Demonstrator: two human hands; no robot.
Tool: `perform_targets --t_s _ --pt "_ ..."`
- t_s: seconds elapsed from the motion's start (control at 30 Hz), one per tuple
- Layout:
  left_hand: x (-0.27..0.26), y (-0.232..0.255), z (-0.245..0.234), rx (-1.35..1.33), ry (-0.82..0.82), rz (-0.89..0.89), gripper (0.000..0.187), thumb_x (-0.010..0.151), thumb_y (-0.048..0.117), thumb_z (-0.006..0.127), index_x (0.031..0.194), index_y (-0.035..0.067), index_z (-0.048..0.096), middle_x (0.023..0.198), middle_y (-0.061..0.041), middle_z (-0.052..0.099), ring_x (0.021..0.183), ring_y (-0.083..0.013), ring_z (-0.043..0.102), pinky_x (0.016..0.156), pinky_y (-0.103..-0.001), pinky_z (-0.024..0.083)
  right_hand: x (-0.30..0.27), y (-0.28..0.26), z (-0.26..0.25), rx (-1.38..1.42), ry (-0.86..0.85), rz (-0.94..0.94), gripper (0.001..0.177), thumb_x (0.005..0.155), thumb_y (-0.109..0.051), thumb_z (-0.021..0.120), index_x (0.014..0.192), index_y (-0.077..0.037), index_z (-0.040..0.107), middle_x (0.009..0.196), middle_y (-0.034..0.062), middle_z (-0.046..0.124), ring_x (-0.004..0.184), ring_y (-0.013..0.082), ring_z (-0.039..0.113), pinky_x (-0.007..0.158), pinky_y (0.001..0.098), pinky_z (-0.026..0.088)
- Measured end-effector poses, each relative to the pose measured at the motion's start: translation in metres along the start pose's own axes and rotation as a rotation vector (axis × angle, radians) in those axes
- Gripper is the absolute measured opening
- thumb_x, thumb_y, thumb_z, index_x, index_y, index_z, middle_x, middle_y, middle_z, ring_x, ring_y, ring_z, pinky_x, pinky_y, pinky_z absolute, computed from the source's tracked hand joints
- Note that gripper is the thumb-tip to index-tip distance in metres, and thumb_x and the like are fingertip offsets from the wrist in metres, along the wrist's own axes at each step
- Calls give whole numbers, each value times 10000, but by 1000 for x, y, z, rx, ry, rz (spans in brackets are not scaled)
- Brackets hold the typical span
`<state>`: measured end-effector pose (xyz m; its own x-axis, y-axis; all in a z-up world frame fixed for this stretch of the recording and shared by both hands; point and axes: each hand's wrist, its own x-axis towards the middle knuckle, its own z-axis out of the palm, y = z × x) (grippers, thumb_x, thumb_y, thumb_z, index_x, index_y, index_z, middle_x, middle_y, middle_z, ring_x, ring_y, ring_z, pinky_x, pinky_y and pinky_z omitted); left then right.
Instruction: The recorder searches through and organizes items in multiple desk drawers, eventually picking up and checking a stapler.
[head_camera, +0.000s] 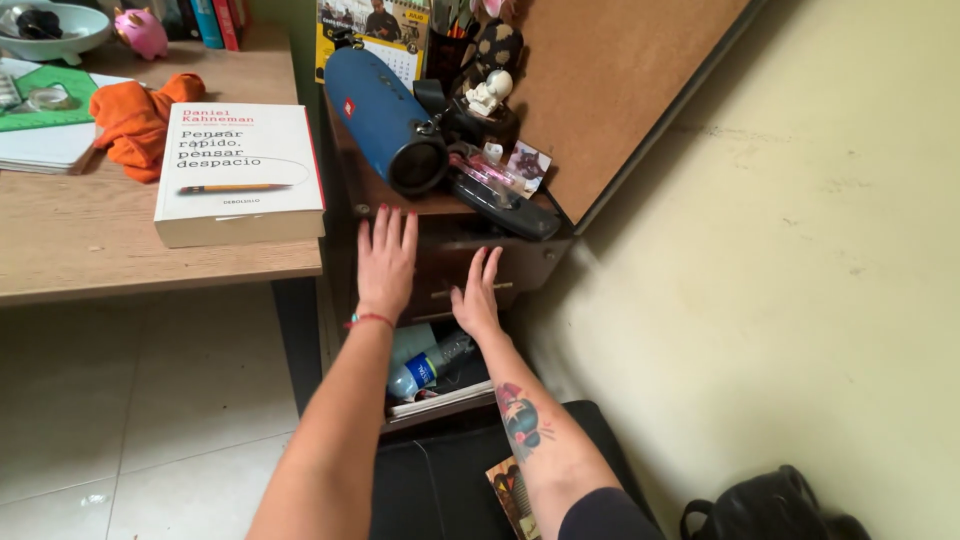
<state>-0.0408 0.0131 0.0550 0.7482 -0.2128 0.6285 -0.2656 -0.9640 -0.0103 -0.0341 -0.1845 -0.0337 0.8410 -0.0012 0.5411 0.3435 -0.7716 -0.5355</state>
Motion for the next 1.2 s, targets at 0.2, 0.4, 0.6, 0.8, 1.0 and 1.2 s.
perform_targets --t_s 0.2,0.4,0.6,0.8,1.0,1.2 --pt "27 -12 1 -10 -214 -112 1041 696 453 865 1535 54 395 1562 -107 442 1451 -256 363 1159 -511 307 14 1 -4 -8 -83 45 965 867 -53 696 1616 -35 87 1685 281 -116 1524 502 195 1162 427 373" --pt "29 -16 30 79 46 -109 728 700 350 817 1347 102 596 1367 -51 621 1260 -220 540 1042 -475 406 38 39 8 -107 -146 -16 906 856 -43 711 1610 -70 208 1708 236 -71 1531 483 207 1213 473 333" --pt "35 -16 56 177 198 -123 182 873 168 649 1052 198 631 1016 1 605 1030 -213 580 979 -458 439 48 46 11 -185 -182 -31 947 839 -69 732 1630 -102 211 1703 169 -67 1562 440 170 1183 597 241" --pt "37 -18 72 209 305 -115 85 941 189 621 1026 199 621 1001 -2 594 990 -214 572 899 -430 438 16 55 37 -268 185 -35 525 867 -29 667 1380 -118 603 1498 117 484 1377 368 517 1162 508 425" --pt "35 -13 74 249 366 -118 100 948 199 614 1046 199 631 1041 12 616 1020 -191 576 922 -448 445 -20 98 96 -419 -108 103 375 946 -68 623 1320 -93 635 1384 145 570 1277 342 582 1122 471 467" --pt "35 -13 87 305 322 -119 101 1011 185 608 1109 190 630 1145 -2 642 1053 -203 570 966 -472 441 -30 106 110 -377 -640 161 591 902 -383 662 1399 -109 497 1463 190 429 1387 406 367 1122 530 279"
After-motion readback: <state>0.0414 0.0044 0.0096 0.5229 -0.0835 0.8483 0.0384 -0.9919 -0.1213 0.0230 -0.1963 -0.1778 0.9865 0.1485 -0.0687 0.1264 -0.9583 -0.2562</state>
